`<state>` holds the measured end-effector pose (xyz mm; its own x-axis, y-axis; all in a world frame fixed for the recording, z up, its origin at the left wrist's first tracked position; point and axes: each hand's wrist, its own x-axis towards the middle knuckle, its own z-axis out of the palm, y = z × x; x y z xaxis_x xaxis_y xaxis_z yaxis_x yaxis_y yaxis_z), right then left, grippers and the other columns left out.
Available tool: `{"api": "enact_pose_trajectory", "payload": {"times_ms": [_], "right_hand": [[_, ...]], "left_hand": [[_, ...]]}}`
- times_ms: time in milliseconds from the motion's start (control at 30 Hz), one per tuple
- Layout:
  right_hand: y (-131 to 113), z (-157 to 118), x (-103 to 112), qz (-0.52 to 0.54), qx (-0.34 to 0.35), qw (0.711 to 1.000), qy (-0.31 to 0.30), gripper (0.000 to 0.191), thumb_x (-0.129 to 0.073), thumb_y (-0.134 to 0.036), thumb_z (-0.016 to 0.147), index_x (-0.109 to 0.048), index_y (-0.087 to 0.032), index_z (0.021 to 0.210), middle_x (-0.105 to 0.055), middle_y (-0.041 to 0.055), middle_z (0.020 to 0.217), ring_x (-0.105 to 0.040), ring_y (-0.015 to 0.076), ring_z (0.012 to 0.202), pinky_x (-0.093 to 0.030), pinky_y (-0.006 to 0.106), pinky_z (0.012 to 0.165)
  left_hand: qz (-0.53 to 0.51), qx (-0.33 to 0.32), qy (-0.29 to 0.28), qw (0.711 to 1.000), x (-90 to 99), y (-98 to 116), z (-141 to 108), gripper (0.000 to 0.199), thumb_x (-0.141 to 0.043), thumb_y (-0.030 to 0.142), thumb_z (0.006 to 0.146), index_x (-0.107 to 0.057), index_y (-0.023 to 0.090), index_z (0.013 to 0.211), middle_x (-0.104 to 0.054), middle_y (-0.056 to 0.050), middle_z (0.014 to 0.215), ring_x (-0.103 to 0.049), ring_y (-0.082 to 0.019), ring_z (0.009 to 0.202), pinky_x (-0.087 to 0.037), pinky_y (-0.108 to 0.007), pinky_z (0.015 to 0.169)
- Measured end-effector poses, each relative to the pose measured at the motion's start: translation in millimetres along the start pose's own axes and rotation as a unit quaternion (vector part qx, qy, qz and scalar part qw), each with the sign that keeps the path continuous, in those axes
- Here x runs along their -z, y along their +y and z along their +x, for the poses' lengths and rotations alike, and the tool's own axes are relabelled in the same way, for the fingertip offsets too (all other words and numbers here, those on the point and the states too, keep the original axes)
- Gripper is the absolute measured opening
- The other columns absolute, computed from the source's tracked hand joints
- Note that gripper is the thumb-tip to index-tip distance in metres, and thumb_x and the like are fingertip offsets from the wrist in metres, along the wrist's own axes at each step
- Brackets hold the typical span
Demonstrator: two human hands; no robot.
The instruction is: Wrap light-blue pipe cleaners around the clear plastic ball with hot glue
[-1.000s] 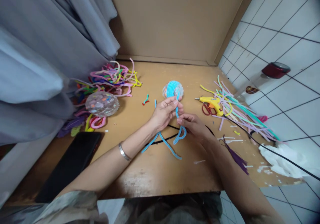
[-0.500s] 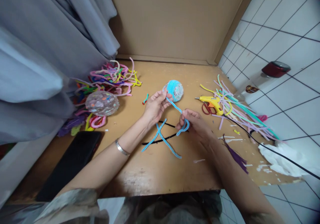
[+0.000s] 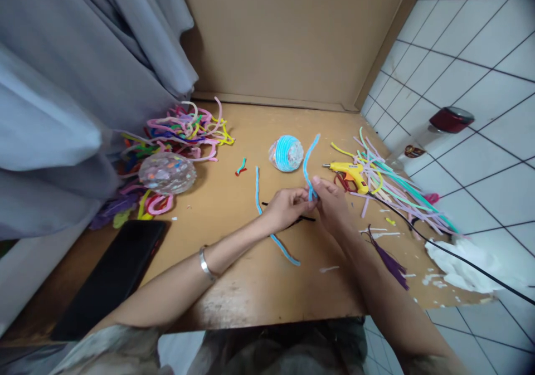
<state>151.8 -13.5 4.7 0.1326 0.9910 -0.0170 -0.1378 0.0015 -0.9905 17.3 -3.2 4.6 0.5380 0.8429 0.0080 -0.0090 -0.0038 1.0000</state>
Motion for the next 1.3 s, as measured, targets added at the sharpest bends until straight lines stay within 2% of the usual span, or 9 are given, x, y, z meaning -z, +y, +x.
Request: {"api": "enact_pose_trajectory", "payload": {"times_ms": [100,200,400,500,667,800,1000,1167,1300], "right_hand": [[-3.3,3.6,4.7,0.050,-0.061,0.995,-0.055,0.057,-0.057,-0.073,0.073,-0.060,-0.017,0.061,-0.054,-0.0002,0.050,-0.046,0.0094,0.044,-0.033,0.023,0.044],[-8.7,2.6,6.1,0.063,-0.053,0.994,-0.067,0.050,-0.067,-0.066,0.070,-0.065,-0.016,0.068,-0.057,-0.0010,0.057,-0.043,0.0067,0.045,-0.030,0.021,0.043],[-11.3,-7.3,0.0,-0.029,-0.014,0.998,-0.060,0.039,-0.078,-0.054,0.064,-0.067,-0.017,0.072,-0.063,-0.0008,0.063,-0.056,0.0108,0.060,-0.047,0.024,0.059],[-4.8,-7.4,-0.8,-0.022,-0.015,0.997,-0.071,0.032,-0.081,-0.046,0.063,-0.068,-0.018,0.072,-0.066,-0.0014,0.065,-0.057,0.0105,0.060,-0.050,0.025,0.062],[-2.1,-2.0,3.3,0.119,-0.069,0.985,-0.106,0.028,-0.082,-0.036,0.062,-0.064,-0.018,0.071,-0.066,-0.0007,0.067,-0.060,0.0123,0.062,-0.052,0.029,0.067],[-10.3,-0.2,5.7,0.197,-0.122,0.961,-0.148,0.019,-0.076,-0.027,0.067,-0.060,-0.017,0.067,-0.058,-0.0033,0.062,-0.053,0.0084,0.055,-0.049,0.025,0.063],[-18.2,-4.0,3.8,0.092,-0.109,0.984,-0.112,0.016,-0.069,-0.026,0.064,-0.059,-0.016,0.060,-0.049,-0.0037,0.052,-0.039,0.0061,0.047,-0.028,0.020,0.046],[-21.5,-11.0,-3.9,0.073,-0.123,0.981,-0.130,0.022,-0.068,-0.033,0.063,-0.055,-0.017,0.057,-0.043,-0.0054,0.050,-0.038,0.0066,0.048,-0.030,0.022,0.048],[-26.4,-17.7,-8.7,0.122,-0.135,0.973,-0.143,0.042,-0.069,-0.045,0.066,-0.039,-0.020,0.049,-0.030,-0.0082,0.045,-0.022,0.0052,0.042,-0.020,0.022,0.041]], "left_hand": [[-0.139,-0.008,0.024,0.990,5.4,1.6,5.8,0.020,-0.065,0.033,0.077,-0.062,0.014,0.074,-0.063,-0.001,0.065,-0.059,-0.011,0.063,-0.046,-0.023,0.067],[-0.171,0.000,0.066,0.983,11.8,5.2,9.8,0.014,-0.059,0.028,0.079,-0.060,0.014,0.075,-0.058,0.002,0.059,-0.055,-0.009,0.056,-0.044,-0.022,0.061],[0.074,-0.077,0.160,0.981,10.9,-0.6,1.9,0.015,-0.052,0.019,0.085,-0.054,0.020,0.100,-0.052,0.007,0.058,-0.047,-0.010,0.052,-0.035,-0.022,0.055],[0.117,-0.101,0.177,0.972,8.6,-4.4,0.4,0.008,-0.055,0.016,0.084,-0.053,0.021,0.090,-0.053,0.006,0.060,-0.047,-0.010,0.054,-0.035,-0.022,0.057],[-0.073,-0.020,0.119,0.990,12.8,-3.3,10.0,0.010,-0.056,0.012,0.078,-0.050,0.018,0.072,-0.057,0.004,0.056,-0.052,-0.010,0.052,-0.041,-0.021,0.058],[-0.237,0.078,0.034,0.968,20.0,0.6,13.6,0.009,-0.056,0.006,0.067,-0.055,0.015,0.070,-0.061,0.001,0.057,-0.054,-0.009,0.051,-0.048,-0.024,0.063],[-0.299,0.114,-0.009,0.948,22.8,12.3,10.4,0.005,-0.063,0.015,0.069,-0.062,0.011,0.065,-0.064,-0.003,0.063,-0.061,-0.011,0.061,-0.049,-0.023,0.065],[-0.314,0.105,-0.004,0.944,8.7,20.0,3.2,0.030,-0.077,0.032,0.069,-0.056,0.014,0.057,-0.040,0.008,0.042,-0.039,-0.004,0.040,-0.041,-0.019,0.049],[-0.342,0.104,-0.013,0.934,-3.1,25.7,-2.3,0.042,-0.080,0.034,0.069,-0.047,0.015,0.050,-0.027,0.011,0.036,-0.020,-0.001,0.033,-0.025,-0.017,0.037]]}}
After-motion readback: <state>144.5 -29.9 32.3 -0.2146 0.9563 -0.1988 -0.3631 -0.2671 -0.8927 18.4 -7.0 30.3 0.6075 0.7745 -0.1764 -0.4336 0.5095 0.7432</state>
